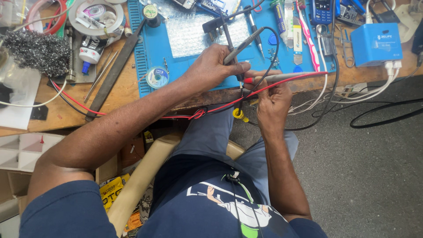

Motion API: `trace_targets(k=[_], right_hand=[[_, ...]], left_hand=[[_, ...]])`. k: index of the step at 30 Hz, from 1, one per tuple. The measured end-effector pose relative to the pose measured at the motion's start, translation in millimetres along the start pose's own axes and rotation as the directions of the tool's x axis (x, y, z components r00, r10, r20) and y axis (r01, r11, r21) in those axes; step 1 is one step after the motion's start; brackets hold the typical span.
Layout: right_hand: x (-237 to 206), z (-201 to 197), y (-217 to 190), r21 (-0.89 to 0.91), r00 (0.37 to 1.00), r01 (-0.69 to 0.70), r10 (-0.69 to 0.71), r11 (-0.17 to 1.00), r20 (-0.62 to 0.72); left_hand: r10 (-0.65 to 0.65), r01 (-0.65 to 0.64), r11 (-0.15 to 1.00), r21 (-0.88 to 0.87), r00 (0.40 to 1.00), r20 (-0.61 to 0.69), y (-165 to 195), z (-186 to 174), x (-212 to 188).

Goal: The person sits at a repair workbench and uses multimeter test probes to check a power adapter and its cable, repositioning the adapter and probes repeatedly. They then pick up a tube of adhesive with a green cap and hold it over the work mat.

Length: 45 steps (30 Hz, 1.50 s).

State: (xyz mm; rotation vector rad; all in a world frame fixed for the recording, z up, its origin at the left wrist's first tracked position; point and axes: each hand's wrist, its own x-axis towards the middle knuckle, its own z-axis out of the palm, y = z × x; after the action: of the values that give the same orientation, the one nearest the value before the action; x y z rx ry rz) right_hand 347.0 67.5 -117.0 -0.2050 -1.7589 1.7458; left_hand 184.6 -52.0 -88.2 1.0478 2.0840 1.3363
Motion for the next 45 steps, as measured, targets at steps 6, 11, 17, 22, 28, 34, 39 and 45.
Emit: trace_targets(k=[6,11,17,22,28,34,39,45], right_hand=[[2,1,4,0.043,0.999,-0.034,0.035,0.998,-0.032],[2,-1,8,0.092,0.998,-0.022,0.027,0.995,-0.058],[1,-1,9,0.125,0.998,-0.012,0.019,0.992,-0.055],[-11,4,5,0.057,0.971,0.16,-0.147,0.986,-0.188],[-26,3,-10,-0.345,0.93,0.32,-0.362,0.882,-0.061],[-23,16,-18,-0.378,0.943,0.292,-0.331,0.879,-0.041],[-22,20,-20,-0.497,0.921,0.347,-0.39,0.796,0.018],[-22,17,-11,-0.412,0.94,0.299,-0.341,0.861,-0.031]], left_hand=[[0.011,-0.011,0.999,-0.039,1.0,0.007,2,0,0],[0.001,0.0,0.999,-0.036,0.999,0.037,-4,0,2],[0.058,-0.035,0.962,-0.271,0.995,0.077,-9,-2,2],[-0.123,0.193,0.883,-0.427,0.975,0.186,-10,-11,-2],[-0.104,0.195,0.833,-0.517,0.974,0.201,-15,-14,-3],[-0.029,0.161,0.812,-0.56,0.971,0.236,-21,-16,-5],[-0.024,0.152,0.809,-0.567,0.974,0.227,-23,-16,-5],[-0.088,0.193,0.819,-0.541,0.973,0.213,-22,-13,-3]])
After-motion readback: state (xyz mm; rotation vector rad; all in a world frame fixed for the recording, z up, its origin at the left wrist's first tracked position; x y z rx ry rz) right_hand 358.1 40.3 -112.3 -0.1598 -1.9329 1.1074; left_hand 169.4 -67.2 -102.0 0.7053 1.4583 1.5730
